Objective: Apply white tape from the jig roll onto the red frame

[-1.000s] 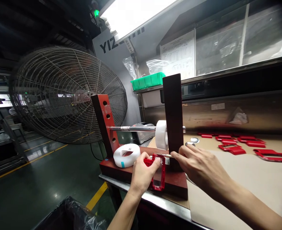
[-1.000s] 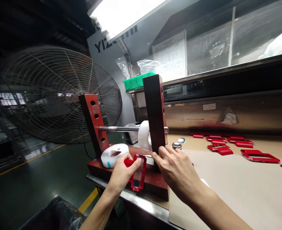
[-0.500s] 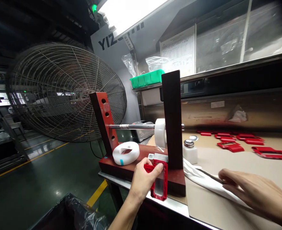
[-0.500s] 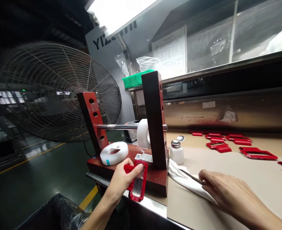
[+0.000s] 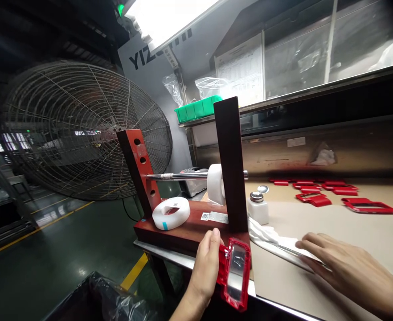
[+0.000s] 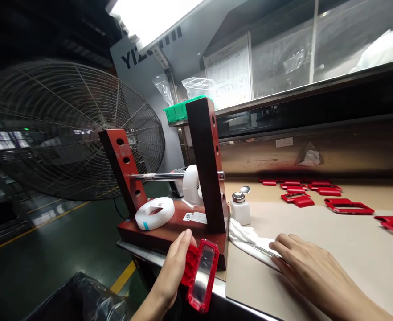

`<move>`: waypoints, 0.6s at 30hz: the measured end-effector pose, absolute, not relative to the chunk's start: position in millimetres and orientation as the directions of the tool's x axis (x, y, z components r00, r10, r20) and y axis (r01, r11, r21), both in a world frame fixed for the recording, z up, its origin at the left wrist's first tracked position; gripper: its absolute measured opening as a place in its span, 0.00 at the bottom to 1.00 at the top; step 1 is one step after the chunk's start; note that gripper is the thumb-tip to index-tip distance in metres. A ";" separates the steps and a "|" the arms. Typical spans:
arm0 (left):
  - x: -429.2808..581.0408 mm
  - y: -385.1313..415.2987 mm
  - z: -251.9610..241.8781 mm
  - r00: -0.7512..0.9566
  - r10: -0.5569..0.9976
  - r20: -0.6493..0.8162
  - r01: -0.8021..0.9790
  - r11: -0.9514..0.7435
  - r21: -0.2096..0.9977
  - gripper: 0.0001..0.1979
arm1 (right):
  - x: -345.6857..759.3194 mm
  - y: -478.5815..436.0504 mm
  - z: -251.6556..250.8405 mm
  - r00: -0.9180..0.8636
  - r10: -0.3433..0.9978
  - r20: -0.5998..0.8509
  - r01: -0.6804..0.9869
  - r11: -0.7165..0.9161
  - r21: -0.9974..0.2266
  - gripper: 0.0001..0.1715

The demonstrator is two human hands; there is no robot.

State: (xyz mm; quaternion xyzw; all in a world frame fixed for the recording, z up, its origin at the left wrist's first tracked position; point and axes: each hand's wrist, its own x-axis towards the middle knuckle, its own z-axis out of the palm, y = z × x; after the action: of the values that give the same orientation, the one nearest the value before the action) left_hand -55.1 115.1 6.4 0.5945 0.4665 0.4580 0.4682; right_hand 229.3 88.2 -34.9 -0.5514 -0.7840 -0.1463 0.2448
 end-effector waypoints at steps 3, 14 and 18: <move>-49.8 112.6 5.4 0.165 0.981 0.104 0.133 -0.127 0.983 0.22 | 209.8 75.2 -30.4 -0.347 0.722 0.599 0.883 0.467 -0.051 0.14; -33.8 97.3 5.2 0.264 0.958 -0.112 0.032 0.107 0.994 0.23 | 155.8 58.7 -35.9 -0.367 0.908 0.203 0.546 0.387 -0.743 0.20; -24.0 89.7 -5.1 0.399 0.881 -0.254 -0.044 0.295 0.955 0.30 | 145.4 51.0 -34.6 -0.330 0.924 0.190 0.320 0.299 -0.899 0.23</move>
State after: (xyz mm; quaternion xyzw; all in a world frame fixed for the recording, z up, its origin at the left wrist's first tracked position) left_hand -24.0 89.7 -5.1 0.4867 0.4302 0.3400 0.6800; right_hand 145.4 51.0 -34.6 -0.4373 -0.7114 0.3988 0.3789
